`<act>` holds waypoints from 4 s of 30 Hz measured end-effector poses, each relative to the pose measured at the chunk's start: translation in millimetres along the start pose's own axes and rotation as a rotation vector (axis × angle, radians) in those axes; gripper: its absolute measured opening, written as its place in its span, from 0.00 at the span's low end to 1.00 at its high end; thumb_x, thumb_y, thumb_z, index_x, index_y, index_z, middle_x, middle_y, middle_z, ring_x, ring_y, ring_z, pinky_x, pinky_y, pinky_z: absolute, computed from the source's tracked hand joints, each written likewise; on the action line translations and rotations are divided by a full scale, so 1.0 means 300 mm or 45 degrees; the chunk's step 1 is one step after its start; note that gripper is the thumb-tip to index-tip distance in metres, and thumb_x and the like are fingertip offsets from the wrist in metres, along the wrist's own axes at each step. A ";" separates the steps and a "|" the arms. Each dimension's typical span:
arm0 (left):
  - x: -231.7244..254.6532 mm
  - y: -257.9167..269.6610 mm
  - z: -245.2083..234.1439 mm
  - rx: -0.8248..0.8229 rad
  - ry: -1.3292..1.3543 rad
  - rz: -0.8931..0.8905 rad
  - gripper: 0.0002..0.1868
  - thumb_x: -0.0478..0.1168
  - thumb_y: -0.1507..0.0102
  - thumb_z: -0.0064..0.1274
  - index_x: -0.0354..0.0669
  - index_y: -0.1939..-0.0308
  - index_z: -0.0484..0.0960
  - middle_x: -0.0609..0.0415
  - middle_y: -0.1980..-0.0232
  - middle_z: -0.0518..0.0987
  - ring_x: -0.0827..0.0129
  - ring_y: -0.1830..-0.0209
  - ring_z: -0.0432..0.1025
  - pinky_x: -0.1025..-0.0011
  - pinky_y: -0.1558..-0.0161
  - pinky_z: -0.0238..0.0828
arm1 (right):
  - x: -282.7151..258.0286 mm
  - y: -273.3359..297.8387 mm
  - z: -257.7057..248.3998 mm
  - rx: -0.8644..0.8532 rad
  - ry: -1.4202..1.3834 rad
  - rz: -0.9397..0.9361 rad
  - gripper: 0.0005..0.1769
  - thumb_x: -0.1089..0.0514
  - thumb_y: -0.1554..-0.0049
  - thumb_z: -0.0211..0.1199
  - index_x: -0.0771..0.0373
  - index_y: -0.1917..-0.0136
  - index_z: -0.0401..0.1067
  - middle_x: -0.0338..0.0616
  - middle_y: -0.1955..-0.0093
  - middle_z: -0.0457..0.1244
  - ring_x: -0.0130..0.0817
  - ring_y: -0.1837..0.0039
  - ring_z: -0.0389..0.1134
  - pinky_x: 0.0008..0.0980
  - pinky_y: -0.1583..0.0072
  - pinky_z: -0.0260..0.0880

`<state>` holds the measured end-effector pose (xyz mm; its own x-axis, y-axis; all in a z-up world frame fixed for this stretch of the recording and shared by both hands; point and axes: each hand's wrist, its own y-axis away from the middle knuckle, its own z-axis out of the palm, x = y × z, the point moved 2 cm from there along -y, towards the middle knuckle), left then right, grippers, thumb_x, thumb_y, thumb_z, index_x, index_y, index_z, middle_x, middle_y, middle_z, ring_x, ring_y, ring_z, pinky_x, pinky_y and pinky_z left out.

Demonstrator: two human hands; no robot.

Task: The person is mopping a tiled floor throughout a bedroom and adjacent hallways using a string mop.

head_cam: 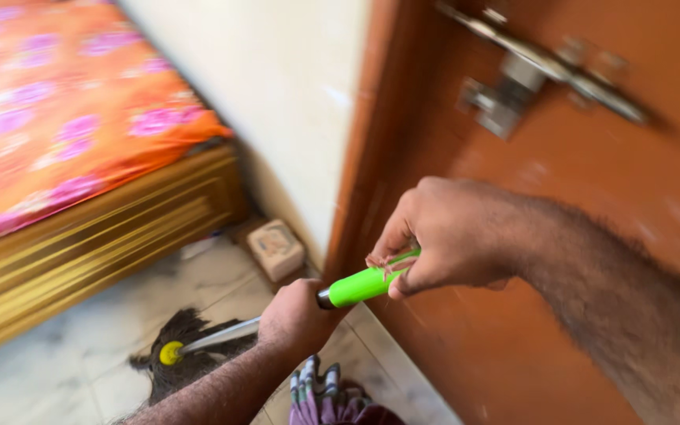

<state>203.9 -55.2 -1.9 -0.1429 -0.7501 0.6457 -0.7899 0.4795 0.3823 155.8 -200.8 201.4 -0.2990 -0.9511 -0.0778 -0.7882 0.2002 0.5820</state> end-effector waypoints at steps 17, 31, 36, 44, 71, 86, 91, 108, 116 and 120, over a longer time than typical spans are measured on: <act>-0.210 0.040 0.033 0.554 0.116 -0.267 0.15 0.46 0.49 0.69 0.44 0.65 0.85 0.46 0.64 0.84 0.49 0.57 0.78 0.59 0.57 0.75 | -0.117 -0.158 0.075 0.065 0.412 -0.971 0.13 0.47 0.45 0.66 0.41 0.47 0.82 0.41 0.52 0.72 0.42 0.44 0.72 0.46 0.41 0.71; -0.442 0.132 0.084 0.174 -0.186 -0.563 0.19 0.35 0.46 0.63 0.50 0.52 0.79 0.54 0.46 0.79 0.61 0.38 0.72 0.67 0.39 0.71 | -0.193 -0.203 0.372 -0.083 0.366 -1.276 0.07 0.55 0.47 0.64 0.54 0.55 0.80 0.46 0.59 0.71 0.45 0.52 0.74 0.46 0.47 0.74; -0.500 0.204 0.000 0.270 -0.197 -0.528 0.12 0.43 0.43 0.63 0.49 0.57 0.81 0.54 0.49 0.80 0.61 0.39 0.73 0.66 0.39 0.71 | -0.331 -0.209 0.391 -0.121 0.396 -1.382 0.10 0.56 0.50 0.65 0.49 0.53 0.80 0.45 0.59 0.70 0.46 0.51 0.73 0.48 0.47 0.72; -0.719 0.257 -0.313 0.373 -0.094 -0.723 0.21 0.55 0.43 0.65 0.57 0.51 0.81 0.57 0.46 0.81 0.63 0.40 0.74 0.62 0.42 0.73 | -0.763 -0.243 0.253 -0.036 0.577 -1.237 0.14 0.47 0.46 0.63 0.38 0.46 0.80 0.40 0.57 0.71 0.42 0.50 0.73 0.44 0.44 0.72; -1.430 0.503 -0.881 0.447 0.177 -1.157 0.25 0.53 0.43 0.67 0.59 0.44 0.77 0.59 0.40 0.77 0.66 0.37 0.73 0.63 0.37 0.71 | -1.808 -0.378 0.277 -0.080 0.864 -1.783 0.13 0.52 0.53 0.65 0.49 0.52 0.78 0.47 0.63 0.70 0.49 0.54 0.72 0.50 0.48 0.72; -1.617 0.596 -1.139 0.728 0.351 -1.321 0.24 0.53 0.36 0.58 0.54 0.40 0.70 0.60 0.37 0.72 0.68 0.36 0.71 0.63 0.36 0.70 | -2.283 -0.421 0.222 -0.146 0.938 -1.750 0.13 0.56 0.49 0.60 0.48 0.51 0.80 0.44 0.57 0.71 0.44 0.49 0.74 0.45 0.41 0.72; -1.735 0.670 -1.160 0.699 0.255 -1.369 0.25 0.49 0.39 0.62 0.57 0.41 0.70 0.62 0.38 0.72 0.68 0.34 0.69 0.62 0.36 0.68 | -2.386 -0.394 0.299 -0.207 0.928 -1.754 0.15 0.59 0.51 0.60 0.49 0.50 0.79 0.47 0.57 0.71 0.45 0.48 0.73 0.46 0.42 0.71; -2.190 1.034 -1.508 1.049 0.315 -1.211 0.13 0.50 0.34 0.46 0.53 0.50 0.76 0.56 0.43 0.77 0.61 0.38 0.71 0.57 0.41 0.70 | -3.100 -0.186 0.352 -0.064 0.948 -1.568 0.20 0.45 0.50 0.66 0.44 0.43 0.78 0.43 0.52 0.72 0.42 0.44 0.74 0.45 0.40 0.73; -2.356 1.180 -1.513 0.950 0.343 -1.281 0.13 0.49 0.33 0.45 0.52 0.48 0.74 0.56 0.42 0.76 0.63 0.39 0.72 0.57 0.39 0.69 | -3.233 -0.119 0.506 -0.055 0.908 -1.616 0.22 0.46 0.52 0.66 0.43 0.42 0.78 0.43 0.48 0.71 0.43 0.40 0.71 0.45 0.38 0.71; -2.420 1.230 -1.536 0.998 0.355 -1.291 0.12 0.45 0.34 0.45 0.53 0.47 0.74 0.57 0.41 0.76 0.64 0.38 0.72 0.57 0.39 0.70 | -3.319 -0.099 0.529 -0.042 0.941 -1.666 0.23 0.46 0.53 0.67 0.43 0.43 0.78 0.42 0.49 0.71 0.44 0.41 0.71 0.46 0.39 0.71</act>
<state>290.8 876.2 -25.2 0.7684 -0.4546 0.4505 -0.6210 -0.6997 0.3532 391.7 777.6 133.1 0.9265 -0.3518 -0.1337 -0.2612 -0.8569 0.4443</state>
